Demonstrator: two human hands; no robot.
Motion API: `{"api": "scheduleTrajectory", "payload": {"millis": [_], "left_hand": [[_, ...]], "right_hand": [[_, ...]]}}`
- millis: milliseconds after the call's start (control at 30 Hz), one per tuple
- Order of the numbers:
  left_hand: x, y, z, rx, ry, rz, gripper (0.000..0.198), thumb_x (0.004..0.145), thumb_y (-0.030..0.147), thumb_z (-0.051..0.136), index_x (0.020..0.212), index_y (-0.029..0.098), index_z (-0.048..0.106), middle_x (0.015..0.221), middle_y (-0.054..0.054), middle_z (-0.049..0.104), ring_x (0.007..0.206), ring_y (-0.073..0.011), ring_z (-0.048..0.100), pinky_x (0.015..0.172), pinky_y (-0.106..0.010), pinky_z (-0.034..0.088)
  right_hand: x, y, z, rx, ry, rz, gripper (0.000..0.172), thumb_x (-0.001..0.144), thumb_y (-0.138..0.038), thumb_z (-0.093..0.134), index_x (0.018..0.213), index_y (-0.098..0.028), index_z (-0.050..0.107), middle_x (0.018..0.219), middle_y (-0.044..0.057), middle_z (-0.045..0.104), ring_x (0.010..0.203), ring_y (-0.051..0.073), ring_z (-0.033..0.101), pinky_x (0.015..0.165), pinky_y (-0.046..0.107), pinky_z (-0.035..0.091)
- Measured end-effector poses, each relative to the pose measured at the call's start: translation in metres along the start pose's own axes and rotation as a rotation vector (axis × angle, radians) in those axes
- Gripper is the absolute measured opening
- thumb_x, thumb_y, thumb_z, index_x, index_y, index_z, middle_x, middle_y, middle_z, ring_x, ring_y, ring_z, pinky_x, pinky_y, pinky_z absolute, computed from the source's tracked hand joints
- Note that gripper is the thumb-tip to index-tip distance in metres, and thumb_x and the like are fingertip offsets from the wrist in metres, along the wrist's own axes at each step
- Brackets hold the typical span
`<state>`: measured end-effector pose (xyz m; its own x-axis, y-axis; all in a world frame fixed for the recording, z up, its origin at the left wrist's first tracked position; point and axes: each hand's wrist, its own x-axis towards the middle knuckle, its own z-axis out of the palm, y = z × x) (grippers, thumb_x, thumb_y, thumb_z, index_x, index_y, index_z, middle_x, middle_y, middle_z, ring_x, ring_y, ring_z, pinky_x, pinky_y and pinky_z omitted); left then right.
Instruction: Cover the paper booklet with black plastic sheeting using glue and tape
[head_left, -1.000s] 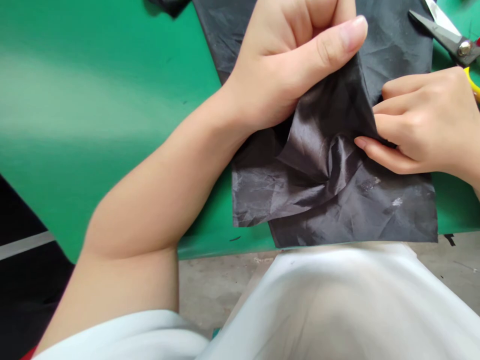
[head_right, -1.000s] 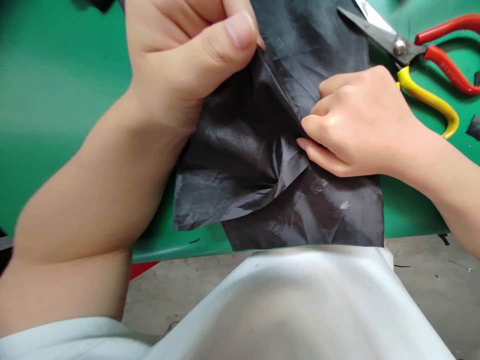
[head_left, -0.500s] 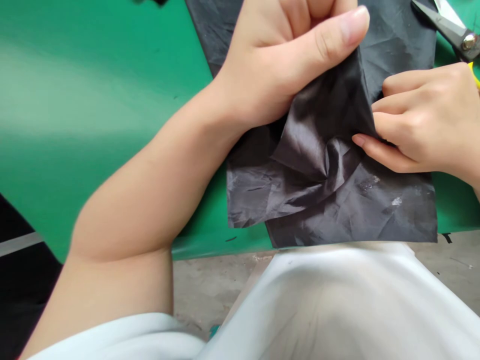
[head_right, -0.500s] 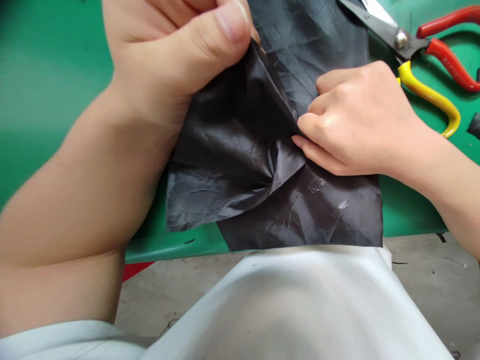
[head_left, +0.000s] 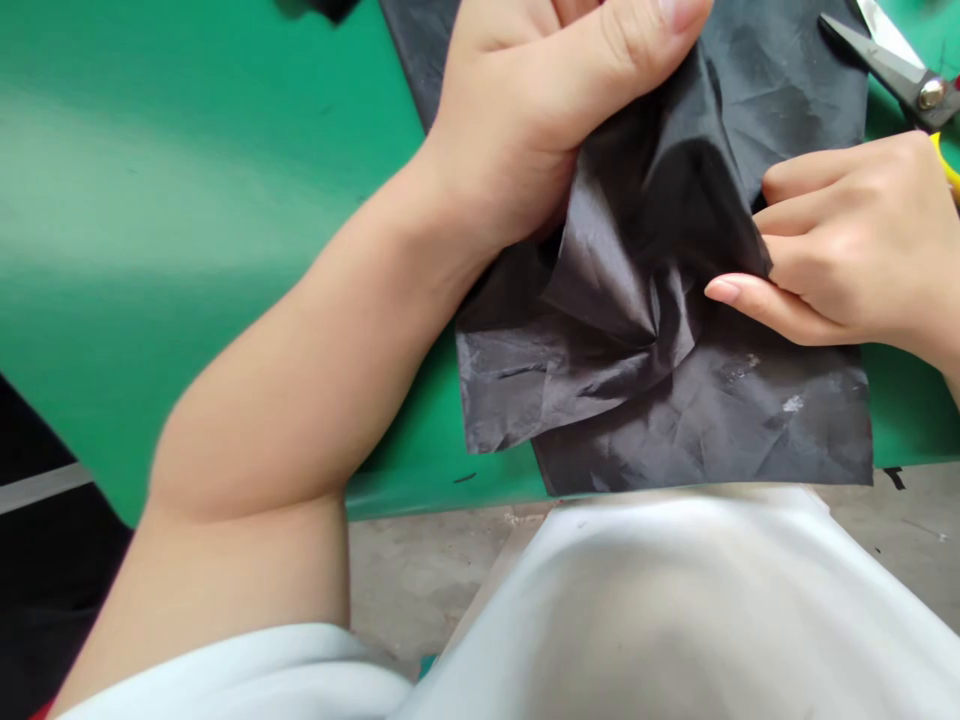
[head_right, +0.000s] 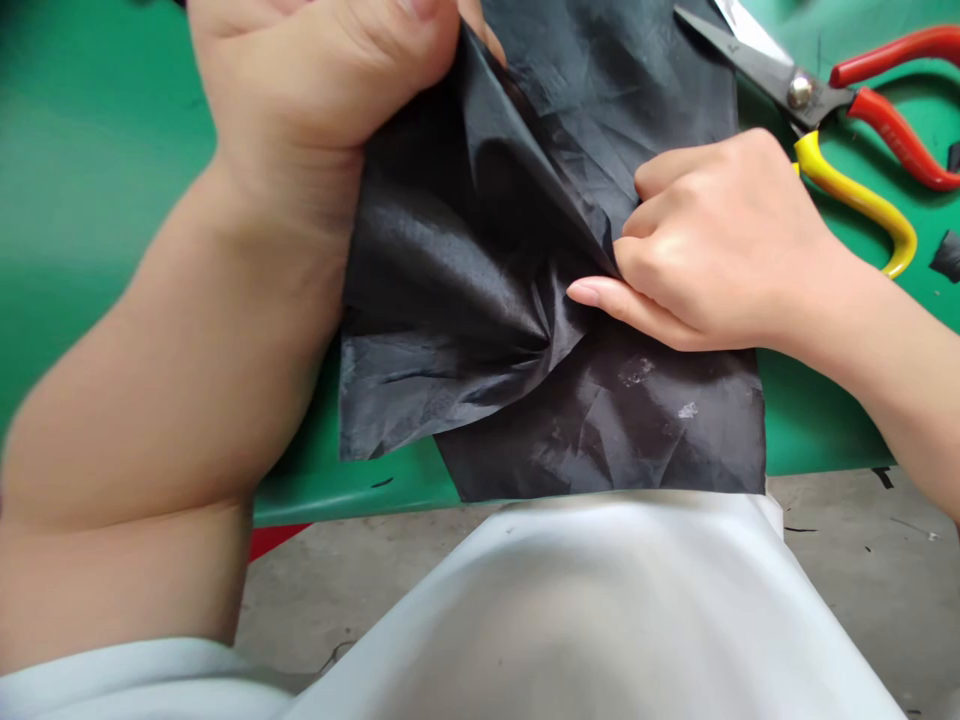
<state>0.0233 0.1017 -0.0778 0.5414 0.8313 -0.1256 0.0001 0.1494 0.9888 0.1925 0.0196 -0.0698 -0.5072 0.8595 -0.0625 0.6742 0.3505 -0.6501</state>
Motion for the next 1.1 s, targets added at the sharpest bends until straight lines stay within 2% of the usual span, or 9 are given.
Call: {"api": "scheduleTrajectory", "payload": {"millis": [100, 233, 367, 500, 600, 833, 1000, 1067, 1100], "left_hand": [[0.001, -0.008, -0.003, -0.116, 0.043, 0.072, 0.038, 0.1, -0.003, 0.018, 0.069, 0.006, 0.038, 0.061, 0.009, 0.032, 0.086, -0.0054, 0.072, 0.06, 0.002, 0.033], [0.0, -0.01, -0.002, -0.167, 0.083, 0.028, 0.036, 0.101, 0.002, 0.017, 0.073, 0.003, 0.039, 0.064, 0.008, 0.035, 0.113, -0.0211, 0.066, 0.074, -0.004, 0.04], [-0.001, -0.006, 0.001, -0.151, 0.11, -0.013, 0.033, 0.102, 0.004, 0.019, 0.075, 0.004, 0.037, 0.067, 0.008, 0.037, 0.128, -0.0302, 0.055, 0.088, -0.014, 0.047], [0.0, -0.004, 0.002, -0.097, 0.111, -0.045, 0.035, 0.102, 0.003, 0.016, 0.075, 0.003, 0.038, 0.07, 0.007, 0.044, 0.135, -0.0323, 0.047, 0.092, -0.016, 0.05], [0.0, -0.003, 0.002, -0.106, 0.137, -0.004, 0.035, 0.101, -0.001, 0.017, 0.076, 0.001, 0.04, 0.063, 0.008, 0.043, 0.138, -0.0312, 0.041, 0.095, -0.016, 0.05], [0.0, -0.003, 0.005, -0.078, 0.135, -0.04, 0.029, 0.1, 0.003, 0.019, 0.102, -0.009, 0.046, 0.065, 0.011, 0.049, 0.136, -0.0257, 0.046, 0.095, -0.017, 0.05], [-0.001, 0.003, 0.006, -0.003, 0.161, -0.096, 0.031, 0.102, 0.003, 0.017, 0.075, 0.006, 0.032, 0.069, 0.009, 0.033, 0.127, -0.0251, 0.055, 0.071, 0.004, 0.037], [-0.001, 0.007, 0.007, 0.036, 0.141, -0.13, 0.034, 0.101, 0.001, 0.015, 0.071, 0.009, 0.028, 0.07, 0.008, 0.031, 0.129, -0.0266, 0.054, 0.069, 0.007, 0.035], [-0.001, 0.009, 0.007, 0.058, 0.124, -0.132, 0.034, 0.101, 0.0, 0.014, 0.071, 0.01, 0.028, 0.07, 0.008, 0.032, 0.131, -0.0283, 0.051, 0.073, 0.004, 0.04]], "right_hand": [[0.0, 0.001, 0.0, 0.062, 0.004, 0.005, 0.07, 0.085, -0.056, 0.067, 0.045, -0.019, 0.024, 0.044, 0.0, 0.024, 0.059, 0.01, 0.05, 0.045, 0.027, 0.012], [-0.001, 0.002, 0.002, 0.158, -0.012, 0.038, 0.068, 0.082, -0.047, 0.073, 0.045, -0.02, 0.023, 0.044, 0.001, 0.025, 0.071, 0.016, 0.057, 0.046, 0.026, 0.024], [0.0, 0.001, 0.002, 0.239, -0.001, 0.097, 0.067, 0.08, -0.043, 0.076, 0.044, -0.02, 0.025, 0.044, 0.001, 0.028, 0.073, 0.016, 0.057, 0.046, 0.025, 0.023], [0.0, 0.004, 0.001, 0.078, -0.037, -0.036, 0.068, 0.081, -0.035, 0.074, 0.042, -0.019, 0.021, 0.043, 0.0, 0.024, 0.062, 0.011, 0.048, 0.049, 0.029, 0.016], [0.0, 0.01, -0.001, -0.062, 0.009, -0.19, 0.066, 0.087, -0.032, 0.065, 0.042, -0.018, 0.019, 0.041, -0.002, 0.02, 0.05, 0.007, 0.032, 0.051, 0.032, 0.012], [0.0, 0.017, -0.005, -0.142, 0.09, -0.38, 0.063, 0.093, -0.035, 0.054, 0.043, -0.018, 0.019, 0.04, -0.002, 0.02, 0.046, 0.008, 0.018, 0.044, 0.031, 0.011], [-0.001, 0.018, -0.004, -0.184, 0.064, -0.39, 0.06, 0.09, -0.03, 0.057, 0.046, -0.019, 0.019, 0.041, -0.003, 0.022, 0.047, 0.008, 0.02, 0.044, 0.03, 0.011], [-0.003, 0.017, -0.002, -0.163, 0.134, -0.445, 0.054, 0.09, -0.024, 0.054, 0.049, -0.019, 0.019, 0.042, -0.003, 0.022, 0.048, 0.009, 0.021, 0.044, 0.03, 0.011], [-0.003, 0.017, -0.001, -0.145, 0.168, -0.447, 0.053, 0.091, -0.023, 0.052, 0.05, -0.019, 0.018, 0.043, -0.002, 0.022, 0.048, 0.009, 0.02, 0.045, 0.031, 0.01]]}}
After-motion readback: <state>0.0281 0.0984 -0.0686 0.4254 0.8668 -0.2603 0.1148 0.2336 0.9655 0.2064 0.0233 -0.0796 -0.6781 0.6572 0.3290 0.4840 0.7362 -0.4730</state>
